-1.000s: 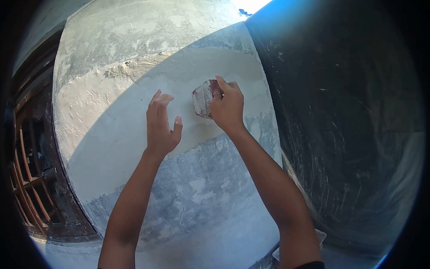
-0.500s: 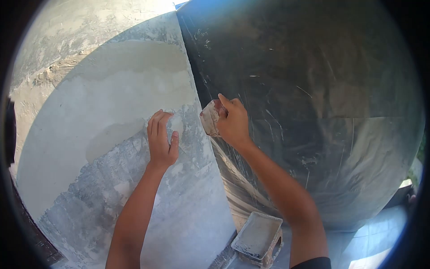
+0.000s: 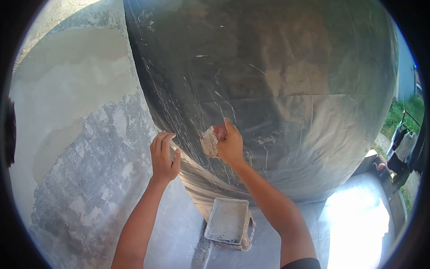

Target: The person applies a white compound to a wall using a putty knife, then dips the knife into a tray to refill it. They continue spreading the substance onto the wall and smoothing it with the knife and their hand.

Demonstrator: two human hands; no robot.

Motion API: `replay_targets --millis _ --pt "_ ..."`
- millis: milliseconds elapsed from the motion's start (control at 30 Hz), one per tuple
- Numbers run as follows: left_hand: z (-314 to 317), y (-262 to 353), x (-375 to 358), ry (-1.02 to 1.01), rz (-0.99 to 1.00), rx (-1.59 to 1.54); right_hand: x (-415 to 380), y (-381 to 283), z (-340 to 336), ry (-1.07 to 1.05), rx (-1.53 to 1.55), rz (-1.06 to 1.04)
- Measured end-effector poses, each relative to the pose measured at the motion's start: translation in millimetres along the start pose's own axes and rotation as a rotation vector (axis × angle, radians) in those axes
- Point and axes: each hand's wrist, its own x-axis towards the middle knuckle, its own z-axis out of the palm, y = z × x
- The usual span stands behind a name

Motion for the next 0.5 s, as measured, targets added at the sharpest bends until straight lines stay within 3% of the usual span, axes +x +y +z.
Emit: replay_targets --millis 133,300,433,500 --pt "30 2 -41 -0.028 -0.066 -0.112 -32 32 2 0.005 -0.090 0.009" --pt "66 13 -111 -0.148 -0.184 -0.231 -85 81 15 -0.055 -0.097 0.216" --pt "97 24 -173 -0.257 -0.321 -0.279 -131 139 33 -0.082 -0.132 0.247" --pt "110 27 -205 -0.331 -0.391 -0.301 -153 162 38 -0.101 -0.121 0.379"
